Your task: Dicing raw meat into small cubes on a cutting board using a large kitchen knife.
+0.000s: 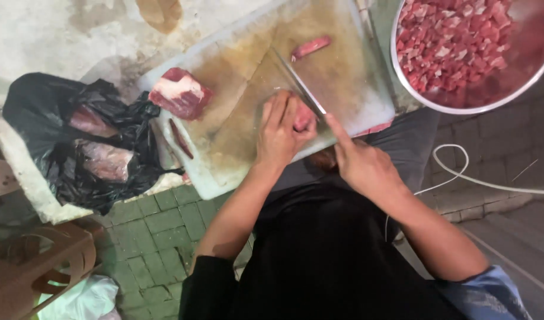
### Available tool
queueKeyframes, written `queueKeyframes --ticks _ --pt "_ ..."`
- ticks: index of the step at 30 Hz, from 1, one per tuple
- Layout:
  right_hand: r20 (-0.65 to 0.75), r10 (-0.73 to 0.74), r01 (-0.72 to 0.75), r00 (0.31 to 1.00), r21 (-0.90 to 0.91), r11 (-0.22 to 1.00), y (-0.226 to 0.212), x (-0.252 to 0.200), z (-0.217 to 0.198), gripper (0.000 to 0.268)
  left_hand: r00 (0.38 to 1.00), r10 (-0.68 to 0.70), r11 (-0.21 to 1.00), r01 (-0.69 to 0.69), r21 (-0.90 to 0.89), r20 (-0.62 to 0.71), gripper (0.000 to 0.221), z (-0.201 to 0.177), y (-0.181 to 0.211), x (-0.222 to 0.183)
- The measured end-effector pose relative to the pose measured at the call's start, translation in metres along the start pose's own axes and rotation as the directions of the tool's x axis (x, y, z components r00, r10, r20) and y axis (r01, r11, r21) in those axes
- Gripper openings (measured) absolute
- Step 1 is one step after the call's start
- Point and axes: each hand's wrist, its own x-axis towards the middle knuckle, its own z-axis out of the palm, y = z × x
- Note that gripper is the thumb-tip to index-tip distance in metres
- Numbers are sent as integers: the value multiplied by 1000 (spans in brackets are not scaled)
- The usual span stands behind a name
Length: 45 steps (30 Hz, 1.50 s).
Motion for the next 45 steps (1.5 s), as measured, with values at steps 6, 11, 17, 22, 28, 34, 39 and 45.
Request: queueKeyframes --ticks 6,11,17,22,28,34,39,45 --pt "-222 -116 153 968 157 976 16 10 0 63 998 61 986 -63 -156 -15 43 -10 9 2" --pt "-284 -136 188 949 167 968 -4 -5 -25 64 994 110 982 -110 -151 -11 43 -19 11 0" --pt "-177 -126 136 976 45 990 -6 -15 -17 61 993 86 972 -65 -228 83 32 -18 2 -5" --pt "-86 -64 63 994 -16 998 -3 -23 -7 60 984 95 979 -65 -191 153 32 -14 -6 -9" --pt "-67 -33 19 997 -206 978 11 -44 -3 64 977 107 977 -69 -203 186 35 -8 -9 -8" --pt "-14 -128 123 992 -182 975 -5 -2 -11 64 975 118 983 -89 -159 188 36 -8 -13 0" --pt "-51 -194 185 980 -148 971 -14 -3 -20 67 971 75 994 -55 -94 229 37 -9 -17 -6" --pt "104 -113 130 988 -172 976 7 -20 -11 72 973 74 994 -54 -99 219 37 -9 -14 -2"
